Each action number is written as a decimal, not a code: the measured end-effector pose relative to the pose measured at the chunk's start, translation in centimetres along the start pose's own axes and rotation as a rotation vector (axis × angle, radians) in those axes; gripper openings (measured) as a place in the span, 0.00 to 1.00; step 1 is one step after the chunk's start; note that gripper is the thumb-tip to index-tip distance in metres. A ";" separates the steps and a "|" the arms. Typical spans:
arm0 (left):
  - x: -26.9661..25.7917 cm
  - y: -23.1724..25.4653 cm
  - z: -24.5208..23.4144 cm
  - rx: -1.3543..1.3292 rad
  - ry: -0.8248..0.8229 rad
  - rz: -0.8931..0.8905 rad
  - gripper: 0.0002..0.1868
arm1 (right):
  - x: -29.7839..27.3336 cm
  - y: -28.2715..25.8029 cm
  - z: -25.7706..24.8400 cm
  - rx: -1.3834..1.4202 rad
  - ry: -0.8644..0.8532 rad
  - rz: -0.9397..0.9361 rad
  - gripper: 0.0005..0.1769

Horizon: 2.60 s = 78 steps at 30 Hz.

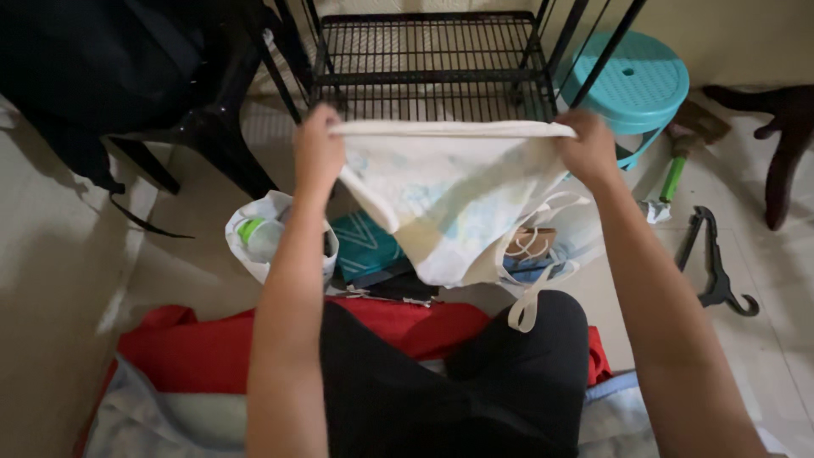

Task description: The person sits on the floor and organizes various items from plastic bags and a tote bag onto a metal rack. They handle a white cloth, a teal package, a book, and a smartphone, placing them on the rack or into bags.

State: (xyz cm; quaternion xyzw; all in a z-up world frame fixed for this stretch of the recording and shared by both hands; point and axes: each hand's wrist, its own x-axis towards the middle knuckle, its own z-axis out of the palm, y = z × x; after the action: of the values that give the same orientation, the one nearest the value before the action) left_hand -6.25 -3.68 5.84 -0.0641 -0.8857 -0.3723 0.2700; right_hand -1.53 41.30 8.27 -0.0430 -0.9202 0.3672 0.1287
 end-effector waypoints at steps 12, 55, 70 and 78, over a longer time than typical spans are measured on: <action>-9.8 -12.4 5.4 0.645 -1.223 -0.260 0.30 | -1.2 3.5 6.7 -0.715 -0.741 0.021 0.29; 6.6 -14.0 12.7 -0.054 -0.221 0.167 0.27 | 9.2 3.1 5.9 0.030 0.689 -0.216 0.13; 13.8 -10.7 9.6 0.261 -0.415 -0.262 0.23 | 15.3 2.3 9.0 -0.333 -0.060 0.022 0.26; 17.7 -14.4 14.5 0.279 -0.329 -0.673 0.24 | 23.1 3.3 12.6 -0.313 0.007 0.159 0.52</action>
State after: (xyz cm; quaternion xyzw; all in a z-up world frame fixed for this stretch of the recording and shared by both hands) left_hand -31.96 -5.51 -2.24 0.2082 -0.9306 -0.3010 -0.0064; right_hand -27.24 39.36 1.97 -0.1363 -0.9594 0.2284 0.0943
